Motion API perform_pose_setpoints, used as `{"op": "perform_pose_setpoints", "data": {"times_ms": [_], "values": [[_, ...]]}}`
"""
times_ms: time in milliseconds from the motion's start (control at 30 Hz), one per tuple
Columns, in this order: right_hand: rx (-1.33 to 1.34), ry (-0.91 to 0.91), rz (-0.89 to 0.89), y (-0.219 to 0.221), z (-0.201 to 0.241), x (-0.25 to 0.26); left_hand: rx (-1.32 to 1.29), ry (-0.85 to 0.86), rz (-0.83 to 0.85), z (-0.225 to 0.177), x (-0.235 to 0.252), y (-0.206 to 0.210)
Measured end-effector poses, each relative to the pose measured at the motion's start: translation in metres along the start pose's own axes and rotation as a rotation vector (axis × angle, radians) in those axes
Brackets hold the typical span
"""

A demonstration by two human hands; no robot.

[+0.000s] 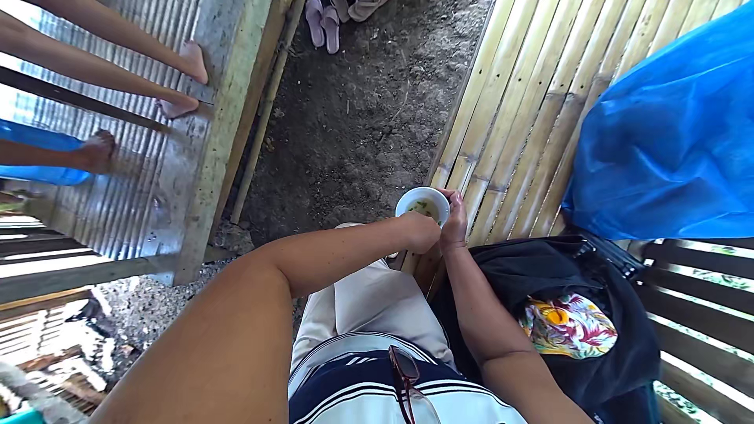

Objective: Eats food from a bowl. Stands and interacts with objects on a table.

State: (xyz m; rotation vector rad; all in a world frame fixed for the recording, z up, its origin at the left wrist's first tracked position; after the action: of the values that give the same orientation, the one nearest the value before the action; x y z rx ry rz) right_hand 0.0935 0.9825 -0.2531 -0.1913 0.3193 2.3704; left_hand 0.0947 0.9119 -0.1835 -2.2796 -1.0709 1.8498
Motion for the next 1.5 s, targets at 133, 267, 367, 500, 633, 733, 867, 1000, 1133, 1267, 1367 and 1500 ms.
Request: {"op": "perform_pose_setpoints", "data": {"times_ms": [133,267,367,500,633,733,867,1000,1133,1267,1367,1500], "values": [[0.006,-0.011,-0.003,-0.001,0.000,0.000,-0.008,-0.013,-0.003,-0.007,-0.005,0.000],[0.014,0.004,0.009,0.001,-0.002,0.001,0.022,0.014,-0.026,0.002,-0.006,0.002],[0.030,0.019,0.026,0.003,-0.005,0.001,0.008,0.018,-0.023,0.019,-0.006,0.005],[0.014,-0.001,0.053,0.005,-0.004,0.002,-0.101,0.022,-0.038,0.036,-0.006,0.011],[-0.004,-0.007,0.043,0.003,-0.003,0.000,-0.187,0.016,-0.085,0.045,-0.005,0.015],[-0.014,-0.015,0.052,0.003,-0.002,0.001,-0.261,-0.035,-0.116,0.050,-0.003,0.016],[-0.020,-0.010,0.047,0.003,-0.002,0.002,-0.347,-0.086,-0.158,0.056,0.000,0.014],[-0.015,-0.009,0.037,0.002,-0.001,0.002,-0.399,-0.045,-0.190,0.056,0.007,0.007],[-0.015,-0.016,0.037,0.003,0.001,0.002,-0.420,-0.021,-0.182,0.051,0.009,0.007],[-0.007,-0.013,0.037,0.003,0.001,0.003,-0.420,-0.022,-0.159,0.049,0.010,0.010],[-0.006,-0.010,0.038,0.004,0.001,0.002,-0.422,0.006,-0.161,0.049,0.011,0.010],[0.005,-0.017,0.031,0.003,0.001,0.003,-0.373,0.031,-0.139,0.042,0.010,0.008]]}}
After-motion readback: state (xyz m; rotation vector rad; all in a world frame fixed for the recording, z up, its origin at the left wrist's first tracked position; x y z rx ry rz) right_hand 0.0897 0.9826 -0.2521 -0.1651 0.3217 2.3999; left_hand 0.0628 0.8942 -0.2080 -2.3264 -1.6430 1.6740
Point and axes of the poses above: each hand's wrist, its own x-axis towards the middle knuckle, its own y-axis out of the palm, z = x × y, the point moved 10 cm from there along x, towards the middle knuckle, and after that the axes turned 5 degrees about -x, right-handed, at the moved point
